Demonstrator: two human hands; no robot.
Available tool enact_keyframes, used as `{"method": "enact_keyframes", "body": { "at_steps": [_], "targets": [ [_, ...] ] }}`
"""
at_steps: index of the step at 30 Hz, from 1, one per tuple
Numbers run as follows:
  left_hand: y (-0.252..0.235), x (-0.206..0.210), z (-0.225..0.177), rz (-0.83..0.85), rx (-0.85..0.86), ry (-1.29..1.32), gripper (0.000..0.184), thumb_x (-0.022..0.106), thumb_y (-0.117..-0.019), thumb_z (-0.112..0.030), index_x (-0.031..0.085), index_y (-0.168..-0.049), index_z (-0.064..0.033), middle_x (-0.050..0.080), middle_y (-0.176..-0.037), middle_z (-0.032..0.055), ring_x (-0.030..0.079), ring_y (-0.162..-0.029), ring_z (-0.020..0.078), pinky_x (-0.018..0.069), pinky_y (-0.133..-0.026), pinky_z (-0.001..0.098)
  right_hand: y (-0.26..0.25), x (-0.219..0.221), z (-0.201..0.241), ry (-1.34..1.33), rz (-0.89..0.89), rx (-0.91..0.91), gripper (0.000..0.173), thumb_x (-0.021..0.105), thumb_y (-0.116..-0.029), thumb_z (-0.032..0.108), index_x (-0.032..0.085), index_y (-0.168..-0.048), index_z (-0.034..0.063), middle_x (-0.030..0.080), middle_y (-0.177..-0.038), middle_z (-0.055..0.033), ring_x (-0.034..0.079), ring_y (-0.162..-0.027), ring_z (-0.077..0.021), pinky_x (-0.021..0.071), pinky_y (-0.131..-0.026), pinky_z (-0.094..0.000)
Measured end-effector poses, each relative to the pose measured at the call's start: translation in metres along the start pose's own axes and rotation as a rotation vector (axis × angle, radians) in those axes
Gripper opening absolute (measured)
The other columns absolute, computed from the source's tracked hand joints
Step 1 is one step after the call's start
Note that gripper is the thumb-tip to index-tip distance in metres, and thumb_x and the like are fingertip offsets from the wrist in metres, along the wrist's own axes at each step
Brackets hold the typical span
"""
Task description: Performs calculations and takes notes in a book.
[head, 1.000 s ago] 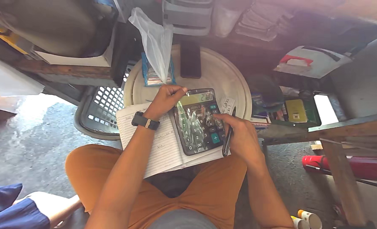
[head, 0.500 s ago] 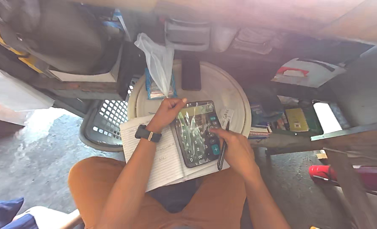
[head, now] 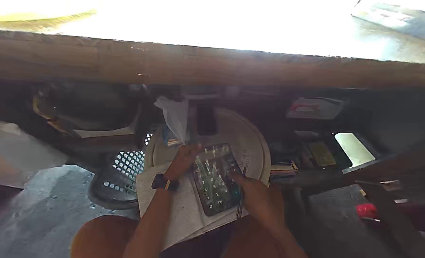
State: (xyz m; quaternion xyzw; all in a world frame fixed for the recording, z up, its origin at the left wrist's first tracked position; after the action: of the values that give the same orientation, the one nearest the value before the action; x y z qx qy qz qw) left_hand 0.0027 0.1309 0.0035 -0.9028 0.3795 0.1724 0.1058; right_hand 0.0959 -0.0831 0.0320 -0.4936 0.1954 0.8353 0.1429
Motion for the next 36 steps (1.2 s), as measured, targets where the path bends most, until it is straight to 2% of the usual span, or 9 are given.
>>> {"method": "enact_keyframes", "body": {
  "at_steps": [4, 6, 10, 16, 21, 26, 28, 32, 36],
  "targets": [
    [-0.0016, 0.0004, -0.0013, 0.007, 0.041, 0.037, 0.035, 0.049, -0.1086, -0.02, 0.07, -0.095, 0.0042, 0.061, -0.078, 0.0039, 0.054, -0.071, 0.0059, 0.0481, -0.072, 0.0284, 0.0, -0.0016, 0.0015, 0.009, -0.027, -0.006, 0.052, 0.048, -0.0989, -0.003, 0.061, -0.145, 0.0175, 0.073, -0.105, -0.0227, 0.071, -0.093, -0.0431, 0.0536, -0.083, -0.0576],
    [-0.0028, 0.001, 0.0, 0.01, 0.055, 0.055, 0.035, 0.049, -0.1083, -0.02, 0.07, -0.094, 0.0042, 0.064, -0.08, 0.0047, 0.055, -0.073, 0.0052, 0.0486, -0.073, 0.0282, -0.0009, -0.002, 0.002, 0.015, -0.036, -0.005, 0.052, 0.049, -0.0989, -0.002, 0.061, -0.145, 0.0181, 0.073, -0.105, -0.0219, 0.071, -0.093, -0.0425, 0.0536, -0.083, -0.0574],
    [-0.0032, 0.0015, -0.0022, 0.015, 0.043, 0.057, 0.036, 0.049, -0.1086, -0.019, 0.065, -0.083, 0.0012, 0.052, -0.069, -0.0006, 0.048, -0.064, 0.0038, 0.0442, -0.065, 0.0249, -0.0021, -0.0017, 0.0021, 0.035, -0.028, -0.004, 0.052, 0.048, -0.1, -0.002, 0.06, -0.146, 0.0195, 0.074, -0.104, -0.0206, 0.071, -0.093, -0.0411, 0.0539, -0.082, -0.0559],
    [-0.0039, 0.0015, -0.0018, 0.024, 0.06, 0.071, 0.041, 0.049, -0.1085, -0.019, 0.063, -0.074, -0.0027, 0.05, -0.064, -0.0029, 0.046, -0.059, 0.0035, 0.041, -0.06, 0.0234, -0.0005, -0.0004, 0.0001, 0.007, -0.104, -0.058, 0.051, 0.048, -0.0978, -0.005, 0.064, -0.142, 0.0164, 0.074, -0.097, -0.0199, 0.071, -0.085, -0.0402, 0.0548, -0.077, -0.0553],
    [-0.0016, 0.0017, -0.0036, 0.023, 0.032, 0.072, 0.037, 0.048, -0.1091, -0.02, 0.069, -0.084, -0.0004, 0.055, -0.069, -0.0017, 0.049, -0.063, 0.0024, 0.0431, -0.063, 0.0226, -0.0003, -0.0003, -0.0007, 0.006, -0.116, -0.062, 0.051, 0.048, -0.0979, -0.005, 0.065, -0.141, 0.0167, 0.074, -0.096, -0.0194, 0.071, -0.084, -0.0393, 0.0549, -0.076, -0.0542],
    [-0.0018, 0.0022, -0.0018, 0.014, 0.026, 0.067, 0.041, 0.047, -0.1096, -0.021, 0.066, -0.078, -0.0025, 0.051, -0.063, -0.0029, 0.044, -0.056, 0.0025, 0.0393, -0.057, 0.0212, 0.0, 0.0003, -0.0005, 0.006, -0.087, -0.045, 0.049, 0.046, -0.1006, -0.003, 0.063, -0.143, 0.0164, 0.074, -0.1, -0.02, 0.071, -0.088, -0.04, 0.0546, -0.079, -0.0539],
    [-0.0013, 0.0023, -0.001, 0.02, 0.034, 0.075, 0.041, 0.047, -0.1098, -0.022, 0.069, -0.083, -0.0014, 0.056, -0.067, -0.0014, 0.046, -0.058, 0.0027, 0.0405, -0.058, 0.0216, 0.0003, 0.0004, -0.001, 0.009, -0.1, -0.048, 0.049, 0.047, -0.1002, -0.002, 0.064, -0.143, 0.0166, 0.074, -0.098, -0.0202, 0.071, -0.086, -0.0402, 0.0547, -0.078, -0.0543],
    [-0.0019, 0.0027, -0.0023, 0.031, 0.043, 0.074, 0.041, 0.046, -0.11, -0.022, 0.068, -0.082, -0.0015, 0.057, -0.068, -0.0009, 0.048, -0.06, 0.0031, 0.0415, -0.06, 0.0222, 0.0006, 0.0, -0.0005, 0.01, -0.103, -0.049, 0.048, 0.047, -0.101, -0.002, 0.064, -0.142, 0.0158, 0.074, -0.098, -0.0201, 0.071, -0.086, -0.0399, 0.0547, -0.078, -0.0536],
    [-0.0022, 0.0029, -0.0028, 0.035, 0.052, 0.079, 0.041, 0.047, -0.1097, -0.021, 0.065, -0.077, -0.0036, 0.052, -0.063, -0.0023, 0.046, -0.056, 0.003, 0.0401, -0.057, 0.0215, 0.0005, -0.0009, 0.001, 0.007, -0.119, -0.063, 0.047, 0.047, -0.1009, -0.002, 0.064, -0.142, 0.0147, 0.074, -0.097, -0.0199, 0.071, -0.085, -0.0396, 0.055, -0.077, -0.0537]
  ]
}}
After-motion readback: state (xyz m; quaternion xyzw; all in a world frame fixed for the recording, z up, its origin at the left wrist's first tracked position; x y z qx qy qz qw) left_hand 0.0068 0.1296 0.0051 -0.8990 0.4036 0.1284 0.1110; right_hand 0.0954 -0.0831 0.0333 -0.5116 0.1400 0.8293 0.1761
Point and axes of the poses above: each hand's wrist, its own y-axis away from the middle knuckle, its own x-axis out of the palm, z = x × y, the point moved 9 cm from there along -y, towards the middle knuckle
